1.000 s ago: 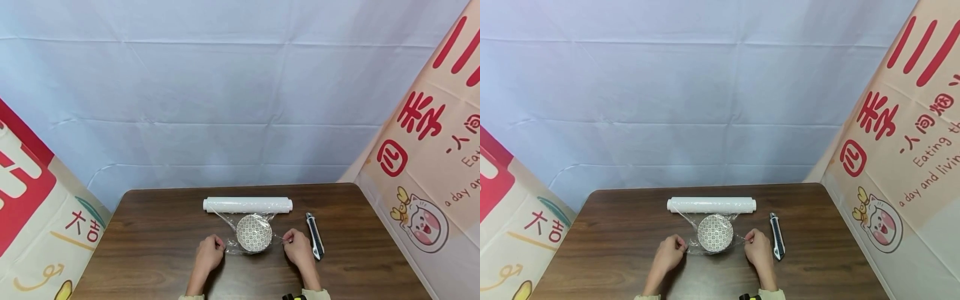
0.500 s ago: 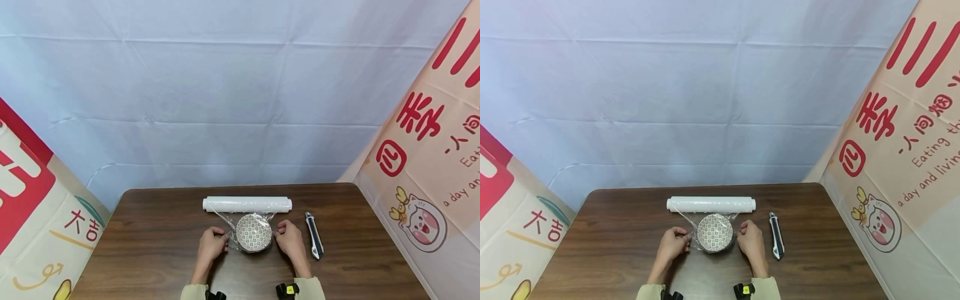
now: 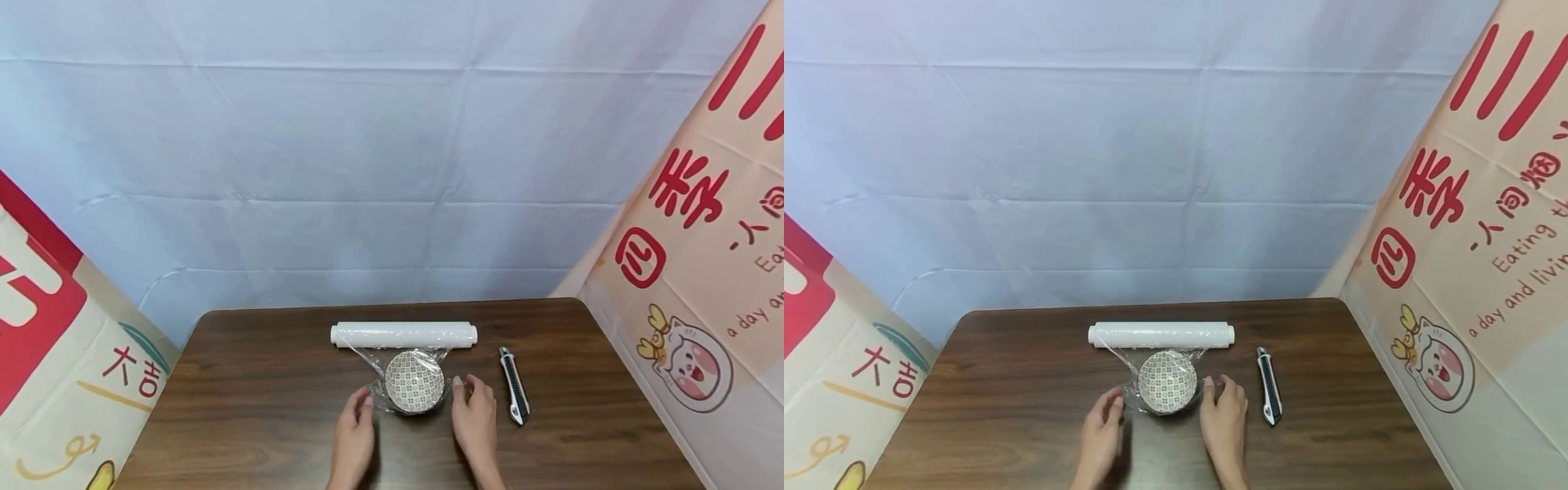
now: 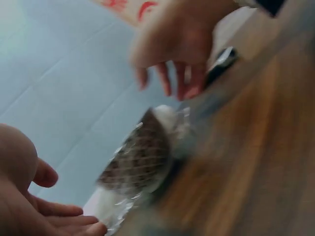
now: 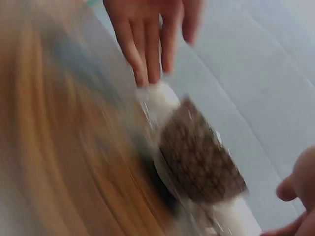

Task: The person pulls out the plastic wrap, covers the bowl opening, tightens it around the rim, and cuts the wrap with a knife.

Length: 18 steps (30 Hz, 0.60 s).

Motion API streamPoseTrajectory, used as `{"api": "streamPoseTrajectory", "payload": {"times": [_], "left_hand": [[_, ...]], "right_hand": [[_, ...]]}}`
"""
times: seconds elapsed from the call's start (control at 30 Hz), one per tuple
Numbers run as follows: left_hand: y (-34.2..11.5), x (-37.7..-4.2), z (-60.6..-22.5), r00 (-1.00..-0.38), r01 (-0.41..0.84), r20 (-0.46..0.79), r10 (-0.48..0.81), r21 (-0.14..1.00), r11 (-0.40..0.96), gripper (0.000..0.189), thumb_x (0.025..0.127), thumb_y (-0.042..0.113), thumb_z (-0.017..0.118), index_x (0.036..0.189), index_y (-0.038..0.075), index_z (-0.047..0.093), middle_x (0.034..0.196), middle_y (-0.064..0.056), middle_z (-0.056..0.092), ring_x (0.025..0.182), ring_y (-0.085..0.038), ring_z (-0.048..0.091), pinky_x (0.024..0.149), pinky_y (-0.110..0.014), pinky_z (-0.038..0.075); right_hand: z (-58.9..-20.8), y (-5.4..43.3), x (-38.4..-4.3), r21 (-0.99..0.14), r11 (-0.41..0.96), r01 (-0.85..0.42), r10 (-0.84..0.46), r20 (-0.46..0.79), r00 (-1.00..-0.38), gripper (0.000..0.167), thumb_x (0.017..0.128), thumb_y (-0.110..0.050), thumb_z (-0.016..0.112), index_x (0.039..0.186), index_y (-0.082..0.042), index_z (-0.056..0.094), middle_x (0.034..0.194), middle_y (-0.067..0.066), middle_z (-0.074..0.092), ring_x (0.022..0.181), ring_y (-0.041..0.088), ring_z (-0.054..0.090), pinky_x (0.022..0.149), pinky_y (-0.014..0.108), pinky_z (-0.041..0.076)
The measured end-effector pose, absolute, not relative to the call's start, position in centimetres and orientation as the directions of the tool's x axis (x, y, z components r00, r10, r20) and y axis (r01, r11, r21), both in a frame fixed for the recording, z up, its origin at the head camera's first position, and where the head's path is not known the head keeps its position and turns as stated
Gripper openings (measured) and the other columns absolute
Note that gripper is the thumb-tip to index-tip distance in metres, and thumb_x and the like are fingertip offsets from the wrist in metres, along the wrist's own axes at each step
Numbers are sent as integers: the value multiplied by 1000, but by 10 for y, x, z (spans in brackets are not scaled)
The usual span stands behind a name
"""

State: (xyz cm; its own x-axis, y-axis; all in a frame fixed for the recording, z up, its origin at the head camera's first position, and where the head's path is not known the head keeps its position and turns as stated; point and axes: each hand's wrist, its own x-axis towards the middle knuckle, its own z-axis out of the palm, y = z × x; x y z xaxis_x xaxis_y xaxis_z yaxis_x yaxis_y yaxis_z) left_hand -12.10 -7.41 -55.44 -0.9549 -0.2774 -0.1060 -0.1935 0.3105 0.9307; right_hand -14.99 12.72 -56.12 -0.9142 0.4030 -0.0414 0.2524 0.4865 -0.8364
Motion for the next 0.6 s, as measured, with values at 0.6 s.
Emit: {"api": "streamPoseTrajectory", "payload": {"times": [0.6], "left_hand": [[-46,-146,-583,-955,-167,-103,-278,962,216,51,112,31,48,149,-4,54,150,-24,59,144,-43,52,122,-60,38]], "right_hand": [[-578,96,-160,-938,273,212,295,-127,-947,67,111,-47,47,155,4,45,158,28,49,149,47,44,124,62,35]]}}
